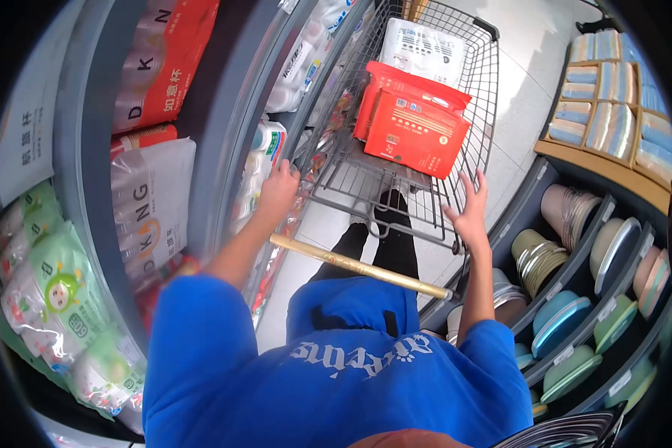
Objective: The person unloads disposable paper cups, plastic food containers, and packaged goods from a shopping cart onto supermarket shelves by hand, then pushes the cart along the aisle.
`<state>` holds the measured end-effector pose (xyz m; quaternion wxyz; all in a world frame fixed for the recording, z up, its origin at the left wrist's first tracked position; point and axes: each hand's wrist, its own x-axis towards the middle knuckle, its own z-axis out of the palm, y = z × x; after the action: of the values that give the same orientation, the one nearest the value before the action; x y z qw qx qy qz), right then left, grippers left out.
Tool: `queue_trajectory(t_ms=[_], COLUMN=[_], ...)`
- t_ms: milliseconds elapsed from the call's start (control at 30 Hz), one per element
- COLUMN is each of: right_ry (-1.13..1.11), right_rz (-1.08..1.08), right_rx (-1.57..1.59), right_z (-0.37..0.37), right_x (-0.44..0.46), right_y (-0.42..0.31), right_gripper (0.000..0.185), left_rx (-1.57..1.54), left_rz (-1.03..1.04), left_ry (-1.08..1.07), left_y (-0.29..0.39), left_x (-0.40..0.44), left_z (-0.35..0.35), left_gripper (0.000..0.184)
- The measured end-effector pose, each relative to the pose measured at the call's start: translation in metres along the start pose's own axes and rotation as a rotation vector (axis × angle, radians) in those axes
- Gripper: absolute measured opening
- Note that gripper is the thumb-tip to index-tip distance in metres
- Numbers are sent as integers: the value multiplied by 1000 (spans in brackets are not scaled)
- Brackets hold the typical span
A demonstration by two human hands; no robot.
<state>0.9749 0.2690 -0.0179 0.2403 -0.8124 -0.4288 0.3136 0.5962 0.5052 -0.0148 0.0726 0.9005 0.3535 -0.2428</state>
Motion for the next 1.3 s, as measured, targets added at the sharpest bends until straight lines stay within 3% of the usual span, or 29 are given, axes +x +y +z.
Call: queue_trajectory(t_ms=[133, 200, 267, 333, 433, 533, 633, 733, 833, 933, 1033, 1133, 1300], right_ry=[241, 209, 301, 248, 80, 188, 152, 324, 245, 257, 158, 169, -24], right_rz=[-68, 25, 24, 33, 255, 261, 415, 425, 542, 549, 531, 500, 697], right_rx=[154, 246, 21, -90, -143, -213, -145, -295, 214, 168, 391, 279, 855], right_z=[28, 51, 81, 104, 137, 177, 180, 210, 198, 192, 183, 184, 157], right_x=[130, 205, 274, 333, 411, 455, 456, 470, 477, 471, 464, 460, 443], right_y=[29, 57, 94, 131, 202, 258, 257, 305, 323, 304, 293, 276, 250], right_gripper=[55, 47, 49, 59, 84, 91, 93, 91, 104, 103, 103, 103, 78], left_rx=[9, 60, 91, 98, 143, 105, 111, 105, 101, 94, 102, 72, 50], left_rz=[-29, -53, -68, -102, -53, -68, -69, -79, -70, -55, -36, -34, -72], left_ry=[-108, -158, -170, -160, -132, -155, -205, -233, -216, -188, -204, -221, -280], left_y=[1, 3, 6, 10, 7, 5, 2, -1, 0, -2, -3, -5, -6], left_x=[5, 5, 6, 9, 6, 9, 9, 8, 9, 10, 11, 13, 6], left_z=[-7, -8, -11, -9, -3, -3, -5, -2, -3, -1, -5, -7, -1], left_gripper=[36, 41, 34, 29, 21, 22, 33, 39, 40, 39, 38, 39, 40])
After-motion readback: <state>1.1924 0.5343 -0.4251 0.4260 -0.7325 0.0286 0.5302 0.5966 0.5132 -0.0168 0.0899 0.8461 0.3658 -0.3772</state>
